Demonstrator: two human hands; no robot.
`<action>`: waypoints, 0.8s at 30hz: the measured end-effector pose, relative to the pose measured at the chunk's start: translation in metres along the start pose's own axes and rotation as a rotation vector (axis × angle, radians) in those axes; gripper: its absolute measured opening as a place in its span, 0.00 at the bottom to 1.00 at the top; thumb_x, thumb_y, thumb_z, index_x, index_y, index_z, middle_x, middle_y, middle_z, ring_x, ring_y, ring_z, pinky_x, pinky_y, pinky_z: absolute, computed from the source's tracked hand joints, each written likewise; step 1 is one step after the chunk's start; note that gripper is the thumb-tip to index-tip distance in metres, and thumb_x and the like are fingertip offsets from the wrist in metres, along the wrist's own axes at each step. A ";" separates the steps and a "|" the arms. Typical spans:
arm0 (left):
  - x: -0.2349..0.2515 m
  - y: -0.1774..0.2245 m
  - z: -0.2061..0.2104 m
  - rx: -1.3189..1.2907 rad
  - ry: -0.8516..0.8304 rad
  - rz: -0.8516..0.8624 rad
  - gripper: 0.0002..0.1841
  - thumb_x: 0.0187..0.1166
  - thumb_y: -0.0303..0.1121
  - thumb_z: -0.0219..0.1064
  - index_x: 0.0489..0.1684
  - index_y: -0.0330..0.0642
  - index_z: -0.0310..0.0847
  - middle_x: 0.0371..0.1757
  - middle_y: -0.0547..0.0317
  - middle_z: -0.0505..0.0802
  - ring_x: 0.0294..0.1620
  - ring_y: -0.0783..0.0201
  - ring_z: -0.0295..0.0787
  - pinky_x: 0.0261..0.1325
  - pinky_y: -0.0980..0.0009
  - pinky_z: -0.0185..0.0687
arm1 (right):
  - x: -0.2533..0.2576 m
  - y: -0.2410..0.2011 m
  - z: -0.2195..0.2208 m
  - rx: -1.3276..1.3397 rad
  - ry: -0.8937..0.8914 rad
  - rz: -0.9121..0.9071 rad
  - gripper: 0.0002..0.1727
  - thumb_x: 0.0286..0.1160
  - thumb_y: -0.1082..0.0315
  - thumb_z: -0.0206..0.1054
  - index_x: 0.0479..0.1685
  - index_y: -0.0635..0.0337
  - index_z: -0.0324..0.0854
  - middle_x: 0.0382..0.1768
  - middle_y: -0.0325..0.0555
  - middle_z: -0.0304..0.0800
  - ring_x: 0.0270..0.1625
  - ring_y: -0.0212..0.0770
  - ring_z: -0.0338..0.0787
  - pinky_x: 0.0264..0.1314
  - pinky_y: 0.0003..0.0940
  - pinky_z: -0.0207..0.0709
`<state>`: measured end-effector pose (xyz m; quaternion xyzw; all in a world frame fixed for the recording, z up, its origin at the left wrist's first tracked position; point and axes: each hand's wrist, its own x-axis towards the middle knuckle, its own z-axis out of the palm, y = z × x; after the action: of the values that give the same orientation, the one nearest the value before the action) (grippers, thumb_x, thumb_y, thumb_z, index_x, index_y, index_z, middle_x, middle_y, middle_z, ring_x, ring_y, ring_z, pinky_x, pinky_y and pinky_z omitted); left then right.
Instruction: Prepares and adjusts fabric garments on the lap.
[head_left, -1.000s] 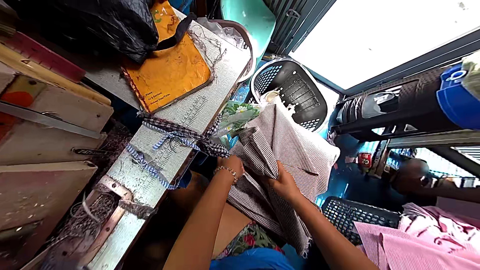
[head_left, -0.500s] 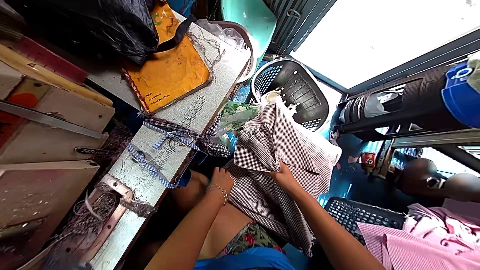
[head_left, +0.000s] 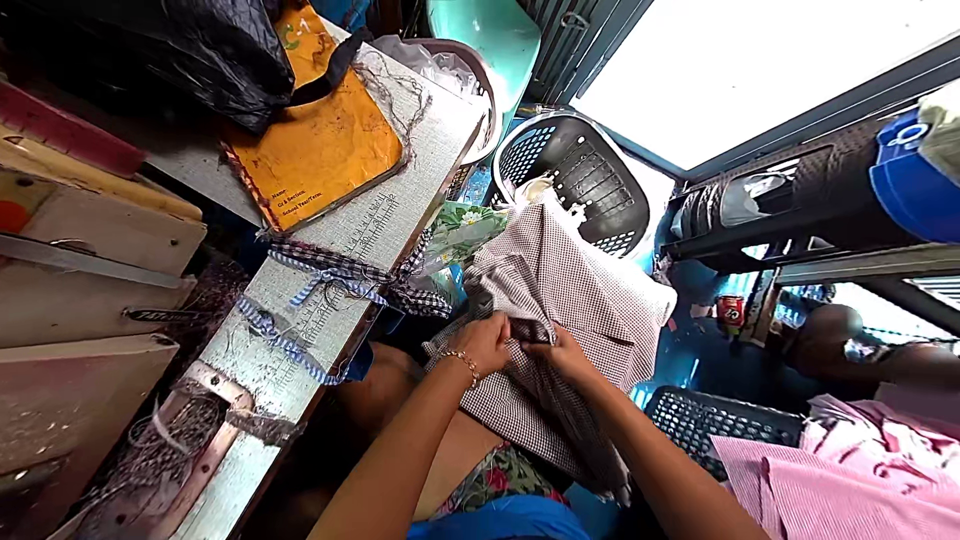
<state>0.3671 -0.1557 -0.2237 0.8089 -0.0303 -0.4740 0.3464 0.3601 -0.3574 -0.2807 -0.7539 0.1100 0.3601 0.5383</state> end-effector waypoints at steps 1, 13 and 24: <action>-0.001 -0.009 0.005 0.136 -0.099 -0.072 0.21 0.75 0.30 0.72 0.66 0.34 0.81 0.66 0.35 0.87 0.73 0.36 0.79 0.74 0.36 0.67 | 0.000 -0.003 -0.002 0.084 -0.004 0.038 0.25 0.71 0.82 0.70 0.69 0.73 0.72 0.55 0.51 0.89 0.55 0.29 0.90 0.62 0.26 0.83; -0.006 -0.007 -0.017 0.233 0.019 -0.032 0.18 0.92 0.35 0.51 0.69 0.36 0.80 0.67 0.38 0.88 0.78 0.40 0.77 0.87 0.38 0.48 | -0.003 -0.005 -0.001 0.056 -0.114 0.005 0.34 0.76 0.80 0.65 0.83 0.75 0.57 0.70 0.57 0.79 0.67 0.29 0.84 0.71 0.23 0.77; 0.004 -0.013 0.005 0.237 0.114 0.022 0.18 0.76 0.39 0.72 0.59 0.39 0.86 0.70 0.37 0.82 0.78 0.37 0.71 0.78 0.38 0.59 | -0.003 -0.005 -0.024 0.088 0.108 0.078 0.20 0.68 0.84 0.68 0.61 0.73 0.77 0.48 0.47 0.90 0.48 0.27 0.90 0.55 0.27 0.85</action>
<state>0.3619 -0.1495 -0.2358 0.8694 -0.0753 -0.4167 0.2546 0.3712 -0.3777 -0.2711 -0.7432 0.1837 0.3344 0.5497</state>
